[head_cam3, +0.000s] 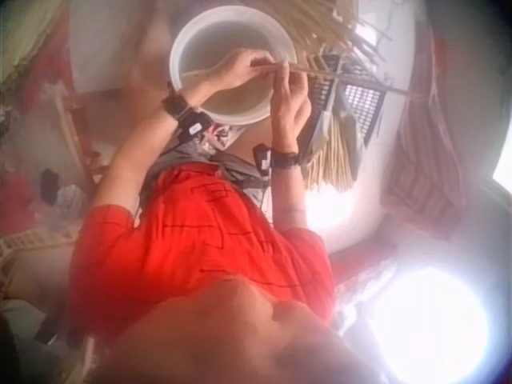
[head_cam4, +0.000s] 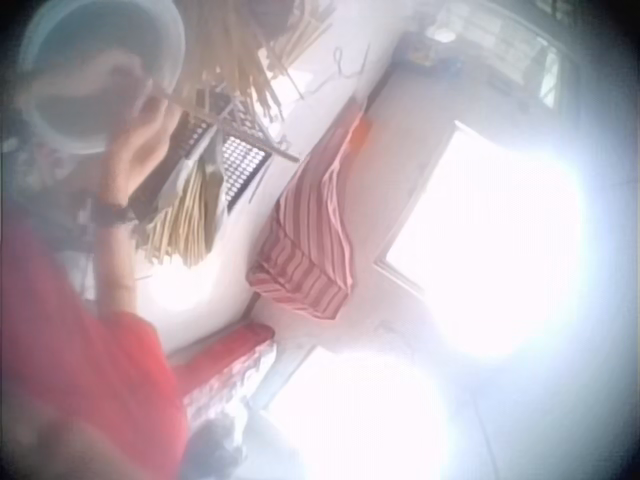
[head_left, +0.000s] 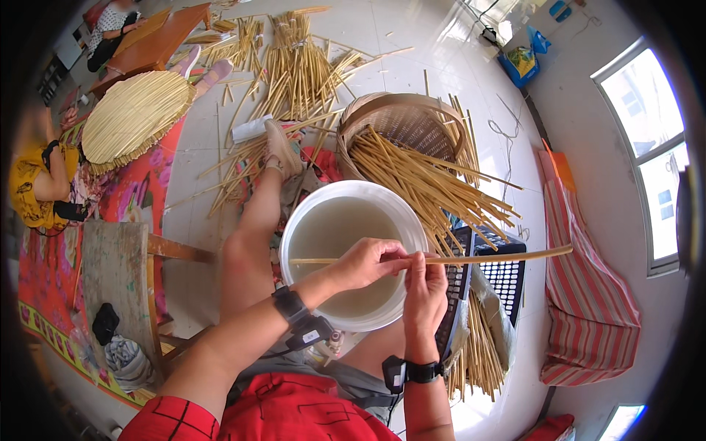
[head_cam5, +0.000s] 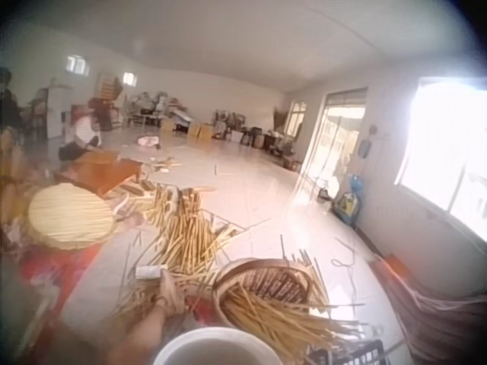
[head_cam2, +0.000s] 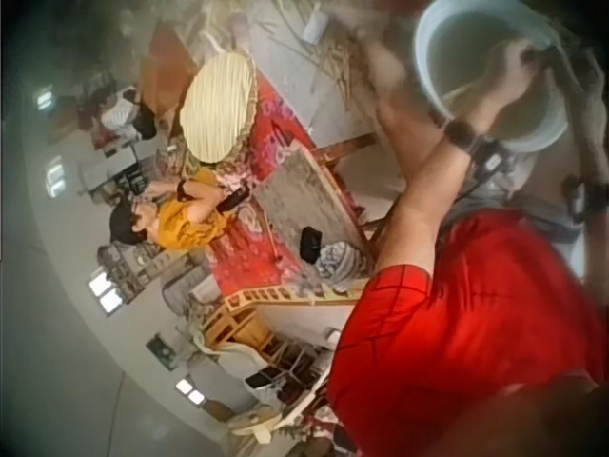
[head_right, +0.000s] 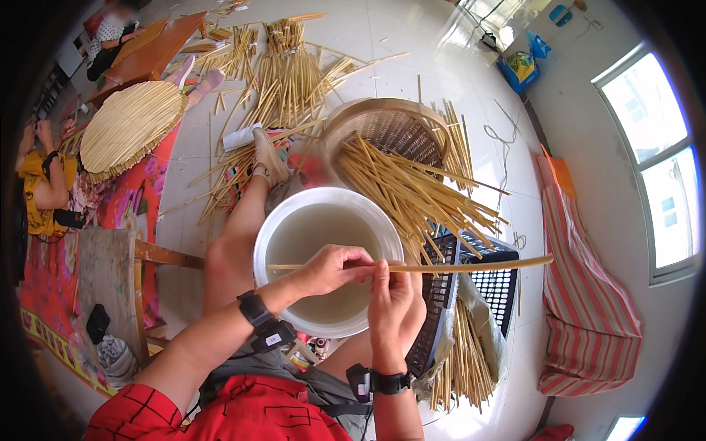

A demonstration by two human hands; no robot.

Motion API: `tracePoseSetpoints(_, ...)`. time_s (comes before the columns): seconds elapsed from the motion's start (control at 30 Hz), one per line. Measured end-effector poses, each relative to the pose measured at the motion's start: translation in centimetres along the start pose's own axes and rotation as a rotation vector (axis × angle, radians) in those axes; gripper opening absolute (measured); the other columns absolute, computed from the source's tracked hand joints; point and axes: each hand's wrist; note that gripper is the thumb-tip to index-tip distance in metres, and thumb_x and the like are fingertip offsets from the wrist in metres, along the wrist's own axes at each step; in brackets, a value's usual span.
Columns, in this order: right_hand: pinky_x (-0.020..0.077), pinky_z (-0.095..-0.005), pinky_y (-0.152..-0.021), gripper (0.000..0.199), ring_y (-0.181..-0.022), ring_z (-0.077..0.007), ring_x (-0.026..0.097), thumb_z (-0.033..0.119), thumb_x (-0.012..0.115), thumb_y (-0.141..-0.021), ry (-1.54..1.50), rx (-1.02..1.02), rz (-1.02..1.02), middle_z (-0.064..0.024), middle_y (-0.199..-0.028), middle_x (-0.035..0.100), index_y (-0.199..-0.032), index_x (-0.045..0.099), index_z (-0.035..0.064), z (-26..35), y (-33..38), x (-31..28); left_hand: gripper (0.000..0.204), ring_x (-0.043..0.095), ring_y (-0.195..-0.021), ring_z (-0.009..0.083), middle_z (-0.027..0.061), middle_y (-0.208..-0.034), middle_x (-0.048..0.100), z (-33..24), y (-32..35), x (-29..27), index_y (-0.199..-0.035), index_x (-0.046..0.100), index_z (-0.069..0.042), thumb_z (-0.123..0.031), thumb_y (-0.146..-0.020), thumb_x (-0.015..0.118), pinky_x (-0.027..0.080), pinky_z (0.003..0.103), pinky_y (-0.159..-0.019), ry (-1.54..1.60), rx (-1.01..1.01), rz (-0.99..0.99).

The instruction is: The person sits on the floor and repeatedly picks up thin bamboo sticks, dips them into a bucket of water, and rubs them with their hands. The person then places the treated sticks into a nearby basket. Another person is visible in the background working with similar materials.

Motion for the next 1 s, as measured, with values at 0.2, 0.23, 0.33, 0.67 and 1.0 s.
tracePoseSetpoints(0.2, 0.0256, -0.0166, -0.045, 0.017, -0.052, -0.0010, 0.036, 0.019, 0.055, -0.098, -0.127, -0.025, -0.093, 0.0051, -0.065, 0.047, -0.090, 0.057, 0.0043, 2.3, -2.6, -3.1, 0.016, 0.063, -0.082, 0.0128, 0.0075, -0.091, 0.067, 2.0, 0.6, -1.5, -0.104, 0.067, -0.003, -0.005, -0.089, 0.063, 0.050, 0.025, -0.075, -0.193, 0.051, -0.016)
tracePoseSetpoints(0.23, 0.0263, -0.0169, -0.045, 0.015, -0.052, -0.0012, 0.036, 0.018, 0.054, -0.099, -0.104, -0.027, -0.095, 0.0045, -0.064, 0.046, -0.092, 0.057, 0.0045, 2.4, -2.6, -3.4, 0.017, 0.064, -0.085, 0.0147, 0.0089, -0.093, 0.067, 2.8, 0.9, -1.9, -0.105, 0.068, -0.003, -0.003, -0.088, 0.063, 0.051, 0.026, -0.076, -0.237, 0.098, -0.038)
tracePoseSetpoints(0.33, 0.0281, -0.0168, -0.046, 0.013, -0.052, -0.0018, 0.038, 0.016, 0.054, -0.098, -0.066, -0.057, -0.090, 0.0033, -0.064, 0.047, -0.093, 0.056, 0.0047, 0.9, -2.5, -4.4, 0.029, 0.057, -0.109, 0.0279, 0.0161, -0.114, 0.059, 5.4, 1.3, -3.1, -0.116, 0.063, -0.005, -0.008, -0.087, 0.060, 0.046, 0.035, -0.094, -0.457, 0.001, -0.074)
tracePoseSetpoints(0.67, 0.0417, -0.0194, -0.060, 0.013, -0.063, -0.0058, 0.048, 0.014, 0.052, -0.099, 0.107, 0.057, 0.019, -0.0003, -0.071, 0.053, -0.096, 0.056, 0.0016, -1.6, -1.0, -3.3, 0.041, 0.046, -0.122, 0.0410, 0.0226, -0.133, 0.046, 13.8, -1.9, -7.5, -0.123, 0.054, 0.001, -0.014, -0.084, 0.054, 0.040, 0.042, -0.102, -1.106, -1.052, -0.163)
tracePoseSetpoints(1.0, 0.0419, -0.0195, -0.059, 0.013, -0.066, -0.0063, 0.052, 0.014, 0.050, -0.099, 0.024, 0.189, 0.267, -0.0010, -0.076, 0.058, -0.103, 0.058, 0.0030, -3.9, -0.1, -2.5, 0.036, 0.061, -0.100, 0.0243, 0.0103, -0.105, 0.066, 6.3, -0.6, -4.1, -0.116, 0.062, -0.004, -0.027, -0.102, 0.039, 0.045, 0.032, -0.090, -0.198, -0.357, 0.361)
Point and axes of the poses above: each hand's wrist, its own y-axis away from the middle knuckle, its own x-axis out of the palm, z = x × y
